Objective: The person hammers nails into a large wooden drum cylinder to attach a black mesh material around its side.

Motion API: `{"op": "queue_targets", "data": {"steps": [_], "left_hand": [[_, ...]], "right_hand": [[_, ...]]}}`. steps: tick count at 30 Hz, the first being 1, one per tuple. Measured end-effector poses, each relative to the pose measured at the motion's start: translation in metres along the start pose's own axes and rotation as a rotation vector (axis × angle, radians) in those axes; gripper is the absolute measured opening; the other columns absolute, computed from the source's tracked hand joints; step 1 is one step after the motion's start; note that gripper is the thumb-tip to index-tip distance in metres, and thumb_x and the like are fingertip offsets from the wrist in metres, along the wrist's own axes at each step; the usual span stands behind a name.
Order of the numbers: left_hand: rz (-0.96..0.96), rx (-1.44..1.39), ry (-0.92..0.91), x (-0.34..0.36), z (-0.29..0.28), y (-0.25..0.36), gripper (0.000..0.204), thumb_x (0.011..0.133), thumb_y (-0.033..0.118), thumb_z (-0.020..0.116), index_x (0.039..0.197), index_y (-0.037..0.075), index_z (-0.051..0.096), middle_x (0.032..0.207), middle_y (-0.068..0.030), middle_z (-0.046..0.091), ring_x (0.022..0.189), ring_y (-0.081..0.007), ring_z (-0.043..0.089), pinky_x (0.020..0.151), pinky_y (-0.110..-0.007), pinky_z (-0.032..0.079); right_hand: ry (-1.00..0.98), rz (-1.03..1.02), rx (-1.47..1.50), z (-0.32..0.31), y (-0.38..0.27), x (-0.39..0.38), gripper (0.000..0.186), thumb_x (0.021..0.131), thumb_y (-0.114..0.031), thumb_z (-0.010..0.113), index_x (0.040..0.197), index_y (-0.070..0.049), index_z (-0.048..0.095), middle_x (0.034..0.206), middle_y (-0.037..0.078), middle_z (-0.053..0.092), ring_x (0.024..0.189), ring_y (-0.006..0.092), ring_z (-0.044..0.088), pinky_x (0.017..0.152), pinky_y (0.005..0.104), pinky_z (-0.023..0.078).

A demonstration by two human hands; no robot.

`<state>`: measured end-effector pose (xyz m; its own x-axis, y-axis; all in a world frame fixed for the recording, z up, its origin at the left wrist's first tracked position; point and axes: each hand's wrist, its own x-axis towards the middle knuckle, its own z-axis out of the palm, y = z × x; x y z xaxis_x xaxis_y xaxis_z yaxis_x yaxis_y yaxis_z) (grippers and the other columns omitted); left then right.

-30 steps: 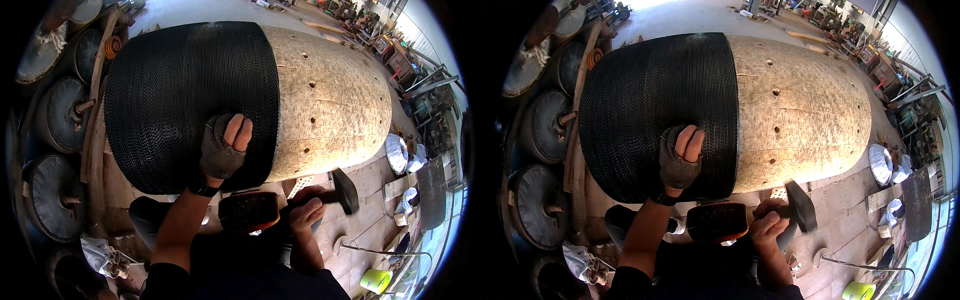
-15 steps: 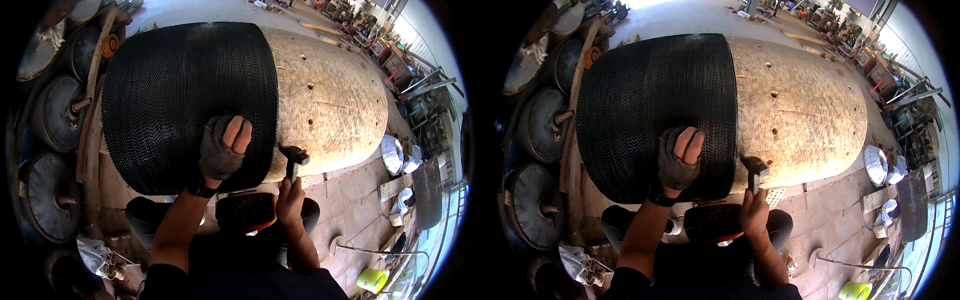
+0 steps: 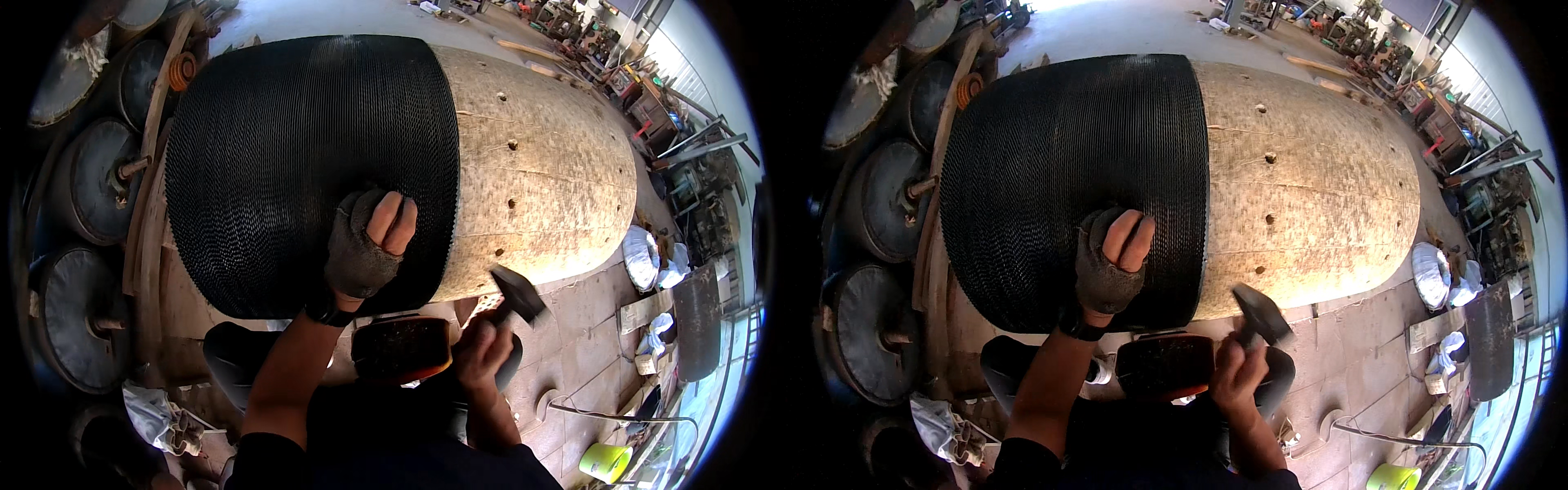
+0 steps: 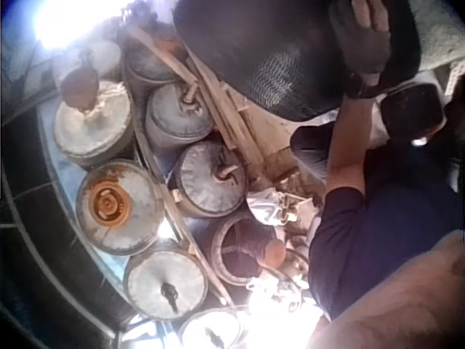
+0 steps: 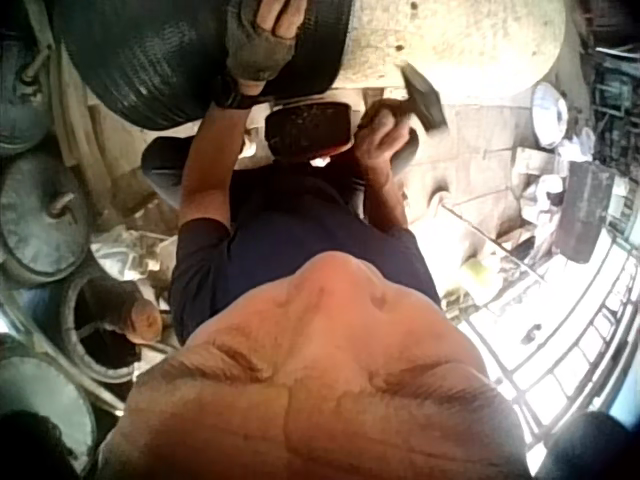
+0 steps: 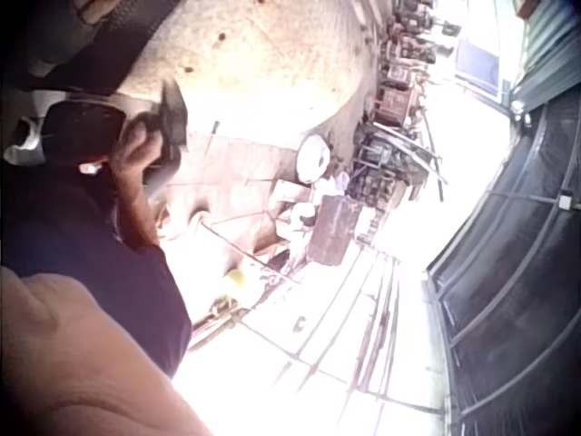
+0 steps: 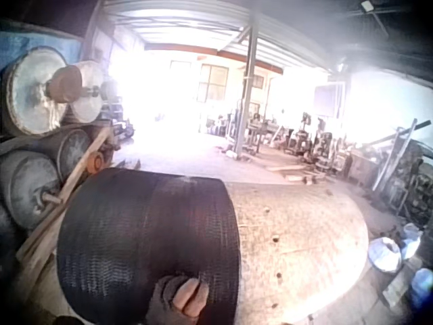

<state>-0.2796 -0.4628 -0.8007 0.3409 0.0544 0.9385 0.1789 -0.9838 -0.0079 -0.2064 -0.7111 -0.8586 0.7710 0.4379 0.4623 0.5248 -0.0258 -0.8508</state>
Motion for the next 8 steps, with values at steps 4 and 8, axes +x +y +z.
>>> {"op": "queue_targets", "data": {"steps": [4, 8], "left_hand": [[-0.01, 0.035, 0.007, 0.002, -0.001, 0.001, 0.045, 0.076, 0.002, 0.073, 0.121, 0.01, 0.067, 0.121, -0.0108, 0.063, 0.101, -0.0319, 0.064, 0.086, -0.049, 0.054], [0.017, 0.085, 0.038, 0.009, 0.006, -0.005, 0.031, 0.08, 0.006, 0.075, 0.11, 0.01, 0.067, 0.116, -0.0077, 0.059, 0.098, -0.0261, 0.065, 0.086, -0.046, 0.055]], "right_hand": [[-0.044, -0.215, -0.378, 0.001, 0.011, 0.018, 0.011, 0.095, -0.007, 0.049, 0.095, 0.002, 0.054, 0.066, 0.014, 0.059, 0.055, 0.0304, 0.059, 0.053, 0.0406, 0.046], [-0.203, 0.18, -0.328, 0.014, 0.027, 0.031, 0.021, 0.1, -0.016, 0.057, 0.114, -0.001, 0.054, 0.082, 0.034, 0.061, 0.082, 0.0518, 0.065, 0.063, 0.0548, 0.049]]}}
